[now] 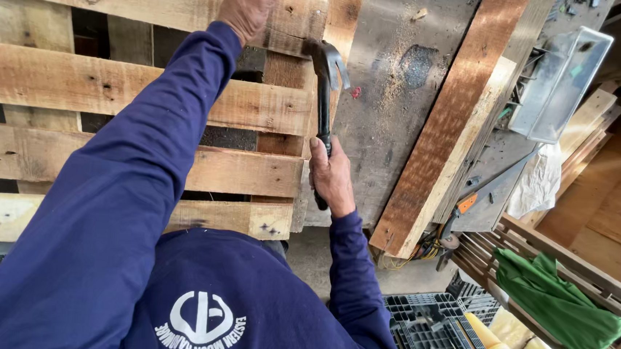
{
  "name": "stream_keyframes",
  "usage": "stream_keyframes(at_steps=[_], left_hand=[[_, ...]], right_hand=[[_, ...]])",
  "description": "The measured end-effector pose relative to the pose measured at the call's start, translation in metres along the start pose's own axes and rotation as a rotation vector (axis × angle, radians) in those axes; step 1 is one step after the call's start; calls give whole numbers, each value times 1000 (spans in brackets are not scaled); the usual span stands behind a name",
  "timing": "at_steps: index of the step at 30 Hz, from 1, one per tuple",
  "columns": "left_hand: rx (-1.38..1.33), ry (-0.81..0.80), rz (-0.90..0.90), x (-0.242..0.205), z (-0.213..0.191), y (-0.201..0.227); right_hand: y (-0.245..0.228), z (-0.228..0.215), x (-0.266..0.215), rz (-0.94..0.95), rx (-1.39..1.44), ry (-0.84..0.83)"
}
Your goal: The person is assembling a wooden structure using a hammer and nails. The person picks up nails from a storage container, positions them into the pre-cut wooden pieces, and secures them with the hammer.
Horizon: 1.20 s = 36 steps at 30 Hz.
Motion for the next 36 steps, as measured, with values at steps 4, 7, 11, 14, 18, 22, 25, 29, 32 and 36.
stream_keyframes(at_steps=[4, 7, 11, 14, 18, 22, 25, 29, 32, 36], left_hand=[[18, -70, 199, -11, 13, 31], [269, -182, -83, -23, 29, 19], [424, -214, 126, -29, 40, 36], [499, -269, 201, -31, 42, 41], [618, -329, 268, -39, 49, 40], [711, -321, 298, -42, 49, 41], [749, -423, 233, -43, 52, 30], [593, -257, 286, -42, 35, 36], [359, 22, 201, -32, 13, 25], [291, 416, 140, -36, 1, 6]], right_hand=[[-4, -6, -22, -74, 185, 40], [-2, -3, -30, -226, 283, 56], [18, 5, -14, -77, 263, -17], [14, -5, -16, -21, 254, 32], [-19, -21, -38, -323, 181, 142], [-29, -12, -37, -354, 300, 61], [-26, -13, -32, -139, 120, 79], [-79, -58, -63, -313, 248, 236], [-162, -96, -100, -1161, 507, 73], [-145, -79, -92, -1257, 300, 391]])
Point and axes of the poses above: each hand's wrist, its own x-axis towards the middle knuckle, its own z-axis out of the palm, y = z × x, the point moved 7 cm from there along x, towards the middle knuckle, and after that the axes turned 2 degrees about y, right-handed, at the moved point
